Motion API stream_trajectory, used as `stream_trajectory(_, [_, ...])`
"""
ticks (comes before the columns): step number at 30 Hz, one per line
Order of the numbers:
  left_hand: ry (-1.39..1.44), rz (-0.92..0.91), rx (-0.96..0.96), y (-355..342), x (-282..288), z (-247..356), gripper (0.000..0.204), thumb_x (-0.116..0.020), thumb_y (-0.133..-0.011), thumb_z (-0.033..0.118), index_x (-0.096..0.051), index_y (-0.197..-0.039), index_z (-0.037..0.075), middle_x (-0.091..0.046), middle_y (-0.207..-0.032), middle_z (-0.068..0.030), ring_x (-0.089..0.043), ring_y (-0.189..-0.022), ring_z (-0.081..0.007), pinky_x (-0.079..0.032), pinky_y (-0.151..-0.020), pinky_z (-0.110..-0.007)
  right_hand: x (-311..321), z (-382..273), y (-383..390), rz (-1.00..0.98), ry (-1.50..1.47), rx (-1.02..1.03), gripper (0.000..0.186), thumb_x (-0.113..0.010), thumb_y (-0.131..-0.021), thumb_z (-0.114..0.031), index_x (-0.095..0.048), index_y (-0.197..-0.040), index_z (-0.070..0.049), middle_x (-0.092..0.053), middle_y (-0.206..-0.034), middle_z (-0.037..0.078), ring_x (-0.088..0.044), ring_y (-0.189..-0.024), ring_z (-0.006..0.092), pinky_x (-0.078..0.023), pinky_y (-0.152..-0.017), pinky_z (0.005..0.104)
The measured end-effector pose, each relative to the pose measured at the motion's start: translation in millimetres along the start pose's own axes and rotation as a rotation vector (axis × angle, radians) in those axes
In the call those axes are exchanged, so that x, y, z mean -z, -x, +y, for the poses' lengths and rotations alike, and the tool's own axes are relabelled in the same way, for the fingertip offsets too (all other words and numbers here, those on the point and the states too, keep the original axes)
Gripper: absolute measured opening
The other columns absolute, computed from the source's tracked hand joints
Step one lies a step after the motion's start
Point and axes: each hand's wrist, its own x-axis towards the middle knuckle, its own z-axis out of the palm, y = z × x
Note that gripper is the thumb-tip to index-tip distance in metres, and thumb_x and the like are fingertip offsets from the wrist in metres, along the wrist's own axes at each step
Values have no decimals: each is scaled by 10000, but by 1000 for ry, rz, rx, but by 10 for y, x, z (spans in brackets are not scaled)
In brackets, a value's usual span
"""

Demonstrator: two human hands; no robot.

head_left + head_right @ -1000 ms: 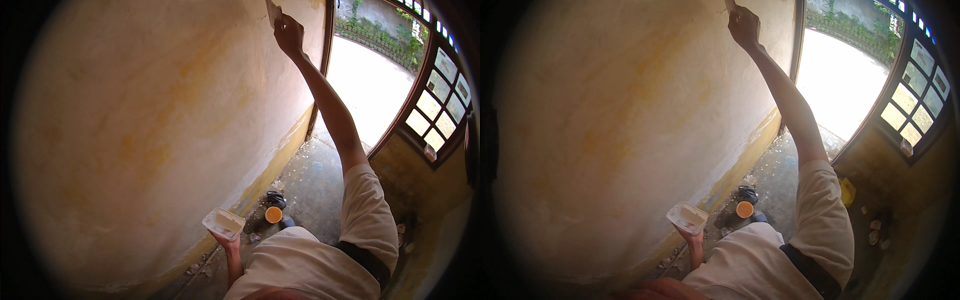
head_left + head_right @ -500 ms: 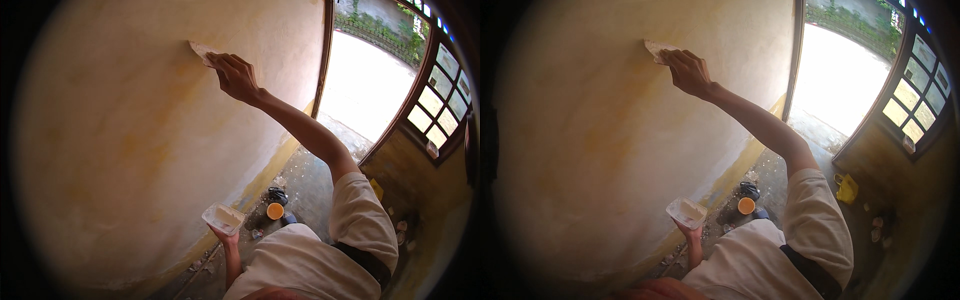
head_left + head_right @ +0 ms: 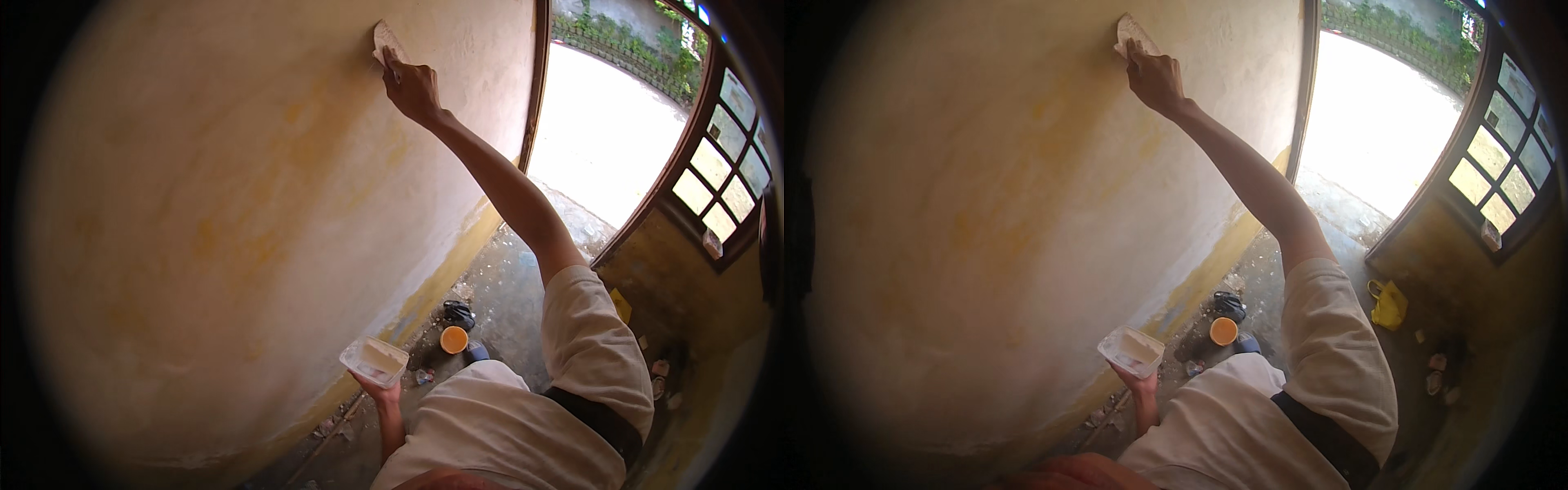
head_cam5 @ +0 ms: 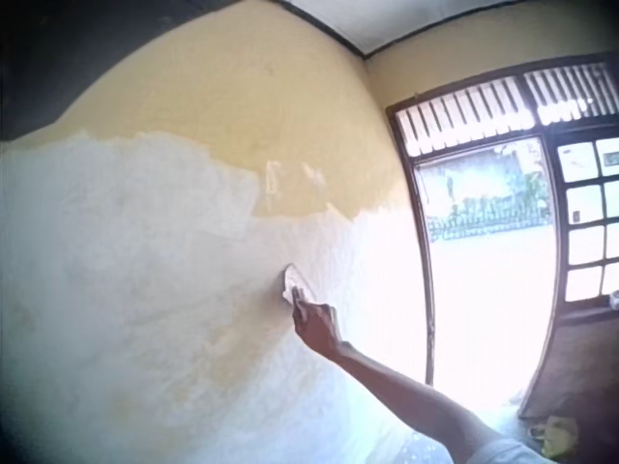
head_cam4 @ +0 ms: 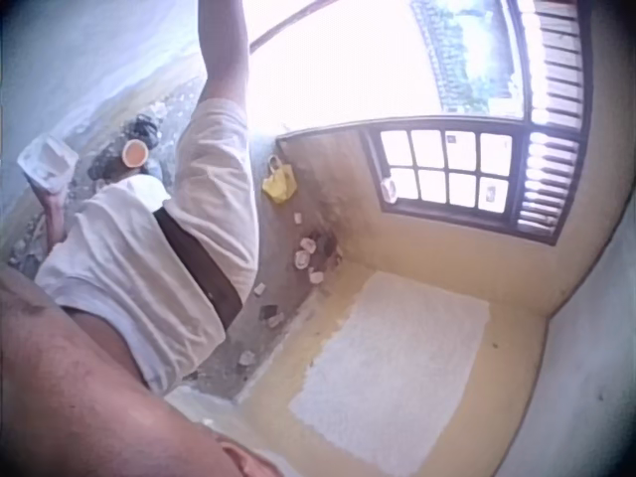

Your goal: The person applies a white plaster or putty substance to a wall using a handheld spreader. The person repeatedly scoops the material from a small plastic container and smooths it onto the surface of the indoor wall.

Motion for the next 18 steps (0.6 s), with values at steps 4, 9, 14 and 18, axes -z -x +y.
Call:
stream_trajectory(4, [-10,-19,-8,-51,114,23,620,-482,-996,653,-507,-1447,228,-538,-1460,-7,-511,-1342,-260,-401,-1138,-504,399,-134,663,-171,-314,245,334,-671,-949,-78,-688,-1282,-75,-741,-965,198,-749,-824,336,-594,-688,386])
stream_trajectory(9, [-6,-10,-35,-52,1,-16,605,-481,-1003,639,-516,-1443,226,-556,-1448,-4,-535,-1322,-254,-410,-1129,-504,783,661,138,36,-81,-378,290,-562,-1006,-251,-702,-1180,-67,-726,-964,226,-705,-915,413,-537,-805,482])
stream_trajectory(14, [66,16,-23,-79,86,-24,627,-502,-985,657,-533,-1440,225,-577,-1431,-13,-544,-1311,-265,-427,-1113,-515,538,1174,-466,197,-107,-458,289,-523,-1011,-260,-710,-1083,-52,-731,-941,216,-681,-959,411,-491,-855,522])
stream_trajectory(18, [36,30,-95,-6,153,-24,653,-512,-974,669,-529,-1447,220,-580,-1430,-19,-545,-1311,-272,-426,-1115,-524,159,492,-257,212,-57,-402,214,-553,-988,-170,-716,-1080,-67,-729,-988,179,-682,-927,403,-498,-835,513])
